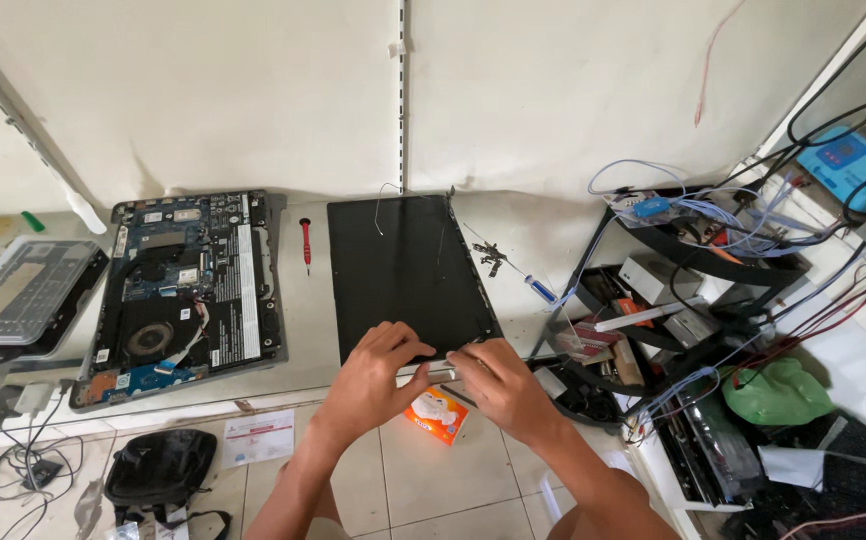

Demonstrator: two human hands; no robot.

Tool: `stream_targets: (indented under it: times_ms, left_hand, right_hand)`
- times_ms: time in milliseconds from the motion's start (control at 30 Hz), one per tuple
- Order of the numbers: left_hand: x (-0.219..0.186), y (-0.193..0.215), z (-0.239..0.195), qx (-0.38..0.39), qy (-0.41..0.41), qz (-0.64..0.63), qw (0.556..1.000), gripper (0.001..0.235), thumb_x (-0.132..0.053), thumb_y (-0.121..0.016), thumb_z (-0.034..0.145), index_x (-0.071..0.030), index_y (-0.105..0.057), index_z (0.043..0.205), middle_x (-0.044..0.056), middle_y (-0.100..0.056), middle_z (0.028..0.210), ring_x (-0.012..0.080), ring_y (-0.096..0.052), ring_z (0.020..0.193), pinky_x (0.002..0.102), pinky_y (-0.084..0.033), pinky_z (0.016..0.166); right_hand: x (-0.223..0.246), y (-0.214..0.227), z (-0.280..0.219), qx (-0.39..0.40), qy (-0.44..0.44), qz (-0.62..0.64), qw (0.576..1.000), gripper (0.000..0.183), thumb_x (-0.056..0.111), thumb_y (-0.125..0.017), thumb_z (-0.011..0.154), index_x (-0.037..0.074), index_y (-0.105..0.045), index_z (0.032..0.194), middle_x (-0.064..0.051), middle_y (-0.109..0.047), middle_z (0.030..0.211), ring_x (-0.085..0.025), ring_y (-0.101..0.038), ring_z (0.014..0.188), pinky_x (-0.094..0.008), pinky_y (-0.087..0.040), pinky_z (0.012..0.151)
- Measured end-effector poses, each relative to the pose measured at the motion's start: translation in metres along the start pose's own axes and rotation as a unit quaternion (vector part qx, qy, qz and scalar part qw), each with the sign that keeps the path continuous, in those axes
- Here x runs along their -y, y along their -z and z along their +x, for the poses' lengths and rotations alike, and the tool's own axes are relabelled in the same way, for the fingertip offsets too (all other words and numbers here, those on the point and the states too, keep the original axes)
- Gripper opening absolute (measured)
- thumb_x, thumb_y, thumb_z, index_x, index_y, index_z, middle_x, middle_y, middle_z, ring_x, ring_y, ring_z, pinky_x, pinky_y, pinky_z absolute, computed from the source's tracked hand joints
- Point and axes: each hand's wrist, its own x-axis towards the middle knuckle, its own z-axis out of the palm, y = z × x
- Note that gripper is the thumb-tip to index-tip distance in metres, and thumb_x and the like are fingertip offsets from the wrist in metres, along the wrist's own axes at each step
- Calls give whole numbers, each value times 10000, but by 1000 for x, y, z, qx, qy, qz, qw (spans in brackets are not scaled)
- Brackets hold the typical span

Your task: The person removes the bezel frame from a black LCD screen using a plastic pry tool. They carefully work around the edges to release the clips and detach the frame, then lift it away from the screen.

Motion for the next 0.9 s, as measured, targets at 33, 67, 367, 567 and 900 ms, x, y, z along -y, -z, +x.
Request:
stream_targets:
  times_ms: [33, 67, 367, 567, 900]
  left_hand:
    - [-1, 0, 1, -1, 1, 0, 1000, 94, -143, -664, 848, -95, -729, 897, 49, -579, 801, 210, -579, 753, 305, -486, 716]
    - [-2, 0, 1, 3, 8, -13, 1000, 98, -120, -667, 836, -81, -726, 904, 59, -586, 805, 222, -584, 753, 311, -495, 710]
    - [-10, 13, 6, 43, 55, -74, 995, 204, 6, -622, 775, -21, -723, 950, 94, -610, 837, 234, -613, 778, 311, -522, 697]
    - [-15, 28, 8, 74, 62, -117, 988, 272, 89, -560, 751, 52, -694, 984, 168, -617, 874, 317, -630, 832, 368, -544, 728]
    - [-4, -19, 5, 39, -31, 61, 997, 221, 12, -534, 837, -27, -650, 1021, 70, -529, 933, 247, -499, 794, 376, -409, 648]
  right_hand:
    - [-2, -2, -2, 1, 0, 1, 1000, 190, -60, -566, 891, 35, -665, 1023, -102, -564, 875, -245, -597, 717, -347, -510, 646]
    - [-5, -4, -4, 2, -1, -1, 1000, 168, -43, -572, 900, 54, -659, 1005, -89, -564, 869, -236, -602, 705, -349, -516, 638]
    - [-6, -18, 8, 61, 61, -9, 996, 123, -15, -613, 895, 77, -607, 814, -31, -483, 745, -179, -528, 597, -314, -439, 571]
    - [-4, -20, 10, 75, 61, -7, 995, 171, -2, -624, 891, 82, -588, 746, -29, -474, 727, -179, -515, 582, -312, -421, 554]
    - [10, -6, -15, -9, -71, -20, 997, 184, -14, -702, 862, 48, -680, 1034, -67, -590, 852, -223, -571, 723, -369, -461, 672]
